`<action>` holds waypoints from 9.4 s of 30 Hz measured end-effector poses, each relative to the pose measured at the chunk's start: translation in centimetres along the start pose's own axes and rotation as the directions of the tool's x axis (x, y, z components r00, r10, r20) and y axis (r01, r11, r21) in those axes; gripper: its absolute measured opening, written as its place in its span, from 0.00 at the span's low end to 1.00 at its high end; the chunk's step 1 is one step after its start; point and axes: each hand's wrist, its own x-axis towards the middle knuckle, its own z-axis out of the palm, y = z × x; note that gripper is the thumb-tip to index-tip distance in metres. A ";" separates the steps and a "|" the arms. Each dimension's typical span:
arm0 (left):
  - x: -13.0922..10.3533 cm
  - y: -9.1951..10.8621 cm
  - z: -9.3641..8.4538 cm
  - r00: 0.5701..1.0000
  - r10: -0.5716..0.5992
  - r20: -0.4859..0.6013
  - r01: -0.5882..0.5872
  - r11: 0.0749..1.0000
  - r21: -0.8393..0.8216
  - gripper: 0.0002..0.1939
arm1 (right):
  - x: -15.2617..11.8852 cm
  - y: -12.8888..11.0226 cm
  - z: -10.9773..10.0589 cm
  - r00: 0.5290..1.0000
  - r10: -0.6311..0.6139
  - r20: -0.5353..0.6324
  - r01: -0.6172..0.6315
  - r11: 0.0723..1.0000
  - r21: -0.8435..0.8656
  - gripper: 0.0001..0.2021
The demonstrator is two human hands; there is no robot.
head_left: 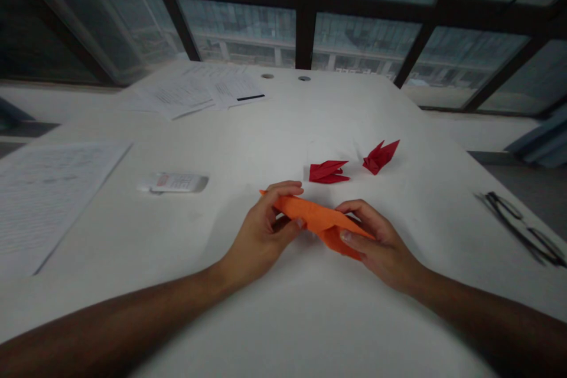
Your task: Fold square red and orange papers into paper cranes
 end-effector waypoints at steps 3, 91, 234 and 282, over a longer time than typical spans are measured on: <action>-0.1 -0.3 0.0 0.999 -0.037 0.035 0.039 0.998 -0.046 0.22 | 0.0 0.0 0.0 0.999 -0.044 -0.023 0.042 0.993 -0.109 0.10; 0.9 -0.7 -1.0 0.957 -0.110 0.269 0.187 0.943 -0.276 0.27 | -0.4 0.1 -0.4 0.893 -0.391 -0.225 0.213 0.806 -0.553 0.05; 1.7 -0.2 -0.8 0.874 -0.078 0.480 0.186 0.966 -0.182 0.10 | 0.1 -2.1 2.2 0.969 -0.241 -0.044 0.192 0.857 -0.479 0.06; 0.9 -0.7 -0.5 0.880 -0.090 0.466 0.119 0.992 -0.032 0.22 | 0.8 0.0 0.4 0.997 -0.053 -0.050 0.049 0.995 -0.090 0.10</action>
